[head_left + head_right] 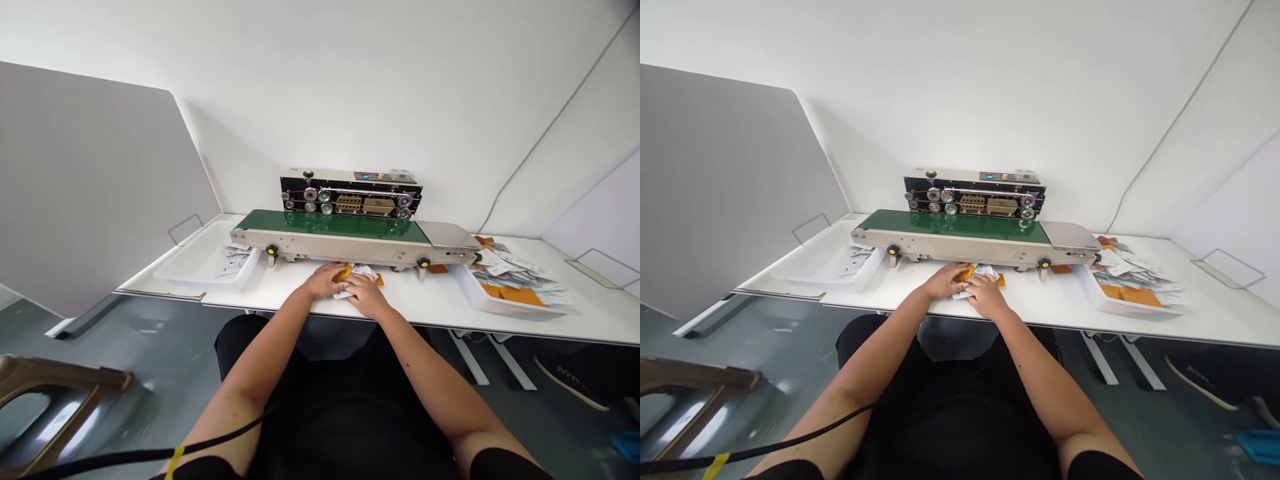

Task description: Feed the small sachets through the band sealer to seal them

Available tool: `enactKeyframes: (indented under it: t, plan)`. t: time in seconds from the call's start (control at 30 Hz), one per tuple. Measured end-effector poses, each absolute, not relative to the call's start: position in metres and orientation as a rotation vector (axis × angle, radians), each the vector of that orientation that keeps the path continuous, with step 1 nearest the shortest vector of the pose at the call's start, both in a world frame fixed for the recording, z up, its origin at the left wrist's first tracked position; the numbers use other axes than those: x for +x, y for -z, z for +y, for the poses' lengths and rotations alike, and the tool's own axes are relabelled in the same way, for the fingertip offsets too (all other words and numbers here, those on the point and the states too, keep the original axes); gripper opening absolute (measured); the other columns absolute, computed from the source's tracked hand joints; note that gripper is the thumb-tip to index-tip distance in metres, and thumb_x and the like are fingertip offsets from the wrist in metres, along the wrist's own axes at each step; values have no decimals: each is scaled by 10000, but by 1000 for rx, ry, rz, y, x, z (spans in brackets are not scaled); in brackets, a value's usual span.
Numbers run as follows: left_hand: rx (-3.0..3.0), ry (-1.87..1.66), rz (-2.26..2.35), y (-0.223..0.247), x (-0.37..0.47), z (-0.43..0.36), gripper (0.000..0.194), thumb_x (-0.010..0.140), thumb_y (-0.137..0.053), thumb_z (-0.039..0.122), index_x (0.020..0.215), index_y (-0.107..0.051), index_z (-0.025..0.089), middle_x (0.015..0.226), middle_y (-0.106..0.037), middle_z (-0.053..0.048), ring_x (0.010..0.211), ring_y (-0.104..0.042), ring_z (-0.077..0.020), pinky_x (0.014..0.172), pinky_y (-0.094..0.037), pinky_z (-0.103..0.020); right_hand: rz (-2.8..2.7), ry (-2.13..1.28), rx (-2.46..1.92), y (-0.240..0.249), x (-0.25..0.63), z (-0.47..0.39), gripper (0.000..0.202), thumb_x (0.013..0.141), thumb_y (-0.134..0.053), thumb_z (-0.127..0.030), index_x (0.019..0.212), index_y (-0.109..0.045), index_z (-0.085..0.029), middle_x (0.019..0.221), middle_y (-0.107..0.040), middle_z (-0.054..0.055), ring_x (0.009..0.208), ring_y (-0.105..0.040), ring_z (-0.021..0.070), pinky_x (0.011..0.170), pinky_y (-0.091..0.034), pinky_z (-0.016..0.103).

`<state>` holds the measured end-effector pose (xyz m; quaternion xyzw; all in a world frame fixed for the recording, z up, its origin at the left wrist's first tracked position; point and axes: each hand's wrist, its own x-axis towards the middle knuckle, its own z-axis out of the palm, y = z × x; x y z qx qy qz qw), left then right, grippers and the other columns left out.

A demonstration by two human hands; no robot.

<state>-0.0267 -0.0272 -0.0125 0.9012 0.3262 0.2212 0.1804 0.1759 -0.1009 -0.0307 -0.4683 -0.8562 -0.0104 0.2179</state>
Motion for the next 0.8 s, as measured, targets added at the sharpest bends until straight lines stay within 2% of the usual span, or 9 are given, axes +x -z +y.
enactKeyframes:
  t: [0.13, 0.27, 0.47, 0.57, 0.67, 0.73, 0.8]
  plan:
    - [2460, -690, 1016, 15, -29, -25, 576, 948, -521, 547, 1397, -585, 192, 1430, -589, -112, 1317, -537, -298, 1143, -393, -409, -2358, 110, -1184, 31, 175, -105, 347, 882, -629, -179, 1150, -743, -368, 1312, -621, 42, 1325, -447, 297, 1111, -273, 530]
    - [2410, -693, 1085, 17, -28, -23, 516, 942, -541, 496, 1354, -622, 195, 1398, -618, -98, 1293, -559, -289, 1122, -416, -383, -2292, 92, -1070, 26, 174, -112, 299, 946, -575, -219, 1111, -759, -387, 1182, -667, 38, 1167, -517, 254, 1042, -348, 469]
    - [2390, -715, 1109, 20, -28, -18, 533, 910, -593, 492, 1343, -630, 183, 1382, -626, -111, 1281, -561, -304, 1129, -407, -410, -1931, -200, -948, 27, 180, -118, 234, 982, -539, -365, 1063, -730, -256, 1039, -716, 63, 1009, -614, 230, 947, -474, 406]
    - [2369, -716, 1128, 22, -28, -15, 525, 892, -619, 474, 1333, -636, 190, 1384, -623, -114, 1285, -553, -310, 1135, -401, -416, -1488, -410, -1107, 26, 184, -113, 313, 948, -553, -495, 1033, -675, -220, 946, -718, 60, 878, -659, 222, 801, -540, 357]
    - [2360, -694, 1136, 23, -28, -14, 525, 890, -618, 483, 1329, -638, 197, 1393, -614, -113, 1291, -545, -315, 1134, -404, -412, -1213, -613, -1124, 9, 194, -100, 394, 892, -580, -571, 1036, -628, -207, 840, -700, 27, 670, -635, 170, 589, -523, 266]
    - [2354, -696, 1146, 23, -29, -14, 521, 891, -615, 485, 1326, -641, 198, 1394, -613, -113, 1297, -539, -319, 1136, -402, -417, -1105, -687, -1061, -12, 208, -89, 393, 859, -615, -542, 1064, -610, -206, 820, -690, 6, 531, -563, 115, 490, -471, 223]
    - [2354, -710, 1149, 22, -29, -15, 509, 890, -621, 477, 1317, -646, 201, 1383, -621, -112, 1295, -542, -315, 1137, -401, -414, -1021, -715, -983, -37, 229, -75, 399, 819, -652, -460, 1124, -596, -209, 867, -700, 2, 489, -539, 85, 468, -458, 207]
